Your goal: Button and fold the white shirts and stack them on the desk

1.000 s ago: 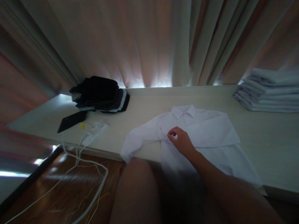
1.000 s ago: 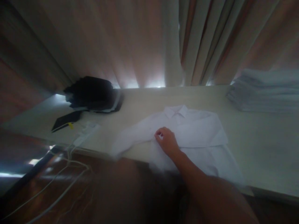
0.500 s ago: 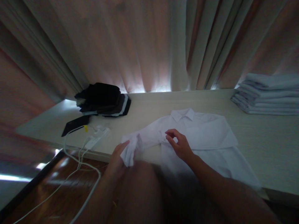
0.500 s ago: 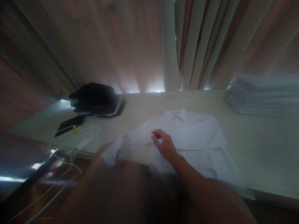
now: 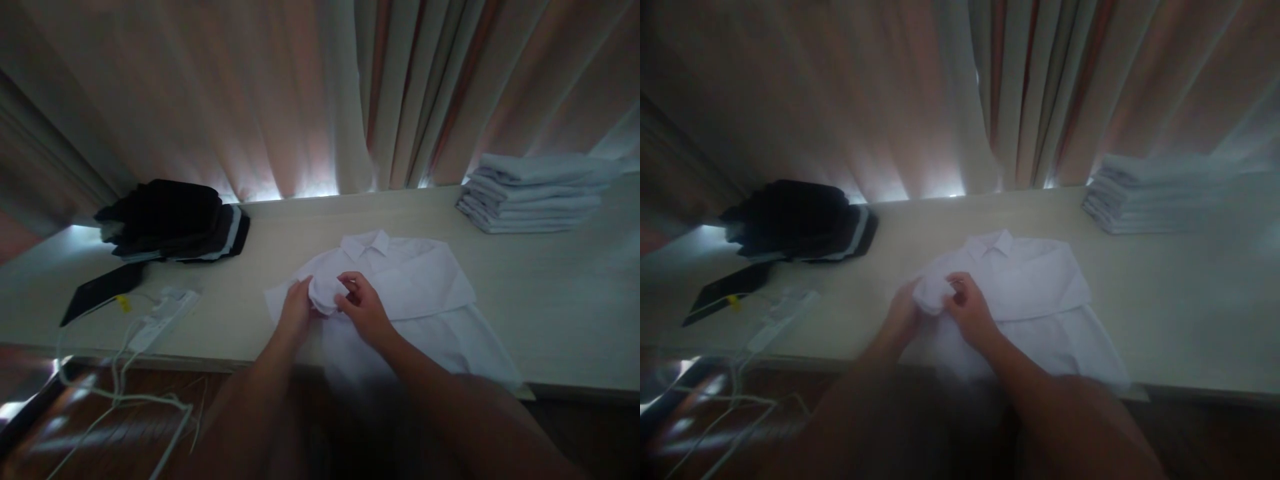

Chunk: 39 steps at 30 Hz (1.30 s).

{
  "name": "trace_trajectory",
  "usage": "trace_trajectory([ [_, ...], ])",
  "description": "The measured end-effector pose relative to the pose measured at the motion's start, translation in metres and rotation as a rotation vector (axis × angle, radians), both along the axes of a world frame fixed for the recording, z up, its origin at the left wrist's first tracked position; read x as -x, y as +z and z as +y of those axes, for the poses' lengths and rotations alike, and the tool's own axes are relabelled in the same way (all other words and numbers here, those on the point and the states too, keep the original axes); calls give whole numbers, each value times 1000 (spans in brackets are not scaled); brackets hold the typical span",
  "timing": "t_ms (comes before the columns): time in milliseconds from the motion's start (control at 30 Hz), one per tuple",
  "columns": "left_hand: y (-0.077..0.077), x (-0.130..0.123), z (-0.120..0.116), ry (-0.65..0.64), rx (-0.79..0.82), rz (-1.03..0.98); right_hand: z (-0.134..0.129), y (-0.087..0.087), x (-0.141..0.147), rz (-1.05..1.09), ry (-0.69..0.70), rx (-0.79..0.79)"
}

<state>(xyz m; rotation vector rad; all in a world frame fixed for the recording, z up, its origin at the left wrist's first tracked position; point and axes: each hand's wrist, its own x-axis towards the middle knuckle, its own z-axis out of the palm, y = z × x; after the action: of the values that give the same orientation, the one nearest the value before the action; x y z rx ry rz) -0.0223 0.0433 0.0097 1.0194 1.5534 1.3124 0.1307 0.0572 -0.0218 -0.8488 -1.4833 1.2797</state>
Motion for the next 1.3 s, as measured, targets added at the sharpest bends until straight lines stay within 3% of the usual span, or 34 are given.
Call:
trace_trajectory([
  [67,-2,15,1,67,65,151,6,-3,0,-13,-58,19],
  [167,2,31,-2,246,-89,516,8,-1,0,-118,-166,-68],
  [233,6,31,-6,108,-184,600,4,3,1,-193,-174,-187],
  [300,6,24,-11,-131,-187,509,-1,8,3,-246,-134,-319],
  [367,3,18,-15,-228,-195,365,-6,10,6,-258,-93,-392],
  [467,-5,21,-17,-242,-261,269,-7,7,9,-223,-87,-336],
  [600,-11,29,-16,-307,-375,465,-4,0,9,-170,-64,-248],
  [800,-5,31,-20,-209,-597,664,-2,1,5,-110,-72,-19],
  [933,-3,35,-21,-142,-493,679,5,-2,2,-11,-163,119],
  [1100,-11,28,-12,-184,-225,632,10,-9,0,276,-218,270],
  [1300,-14,9,-13,-175,-143,418,1,-9,0,80,-205,259],
])
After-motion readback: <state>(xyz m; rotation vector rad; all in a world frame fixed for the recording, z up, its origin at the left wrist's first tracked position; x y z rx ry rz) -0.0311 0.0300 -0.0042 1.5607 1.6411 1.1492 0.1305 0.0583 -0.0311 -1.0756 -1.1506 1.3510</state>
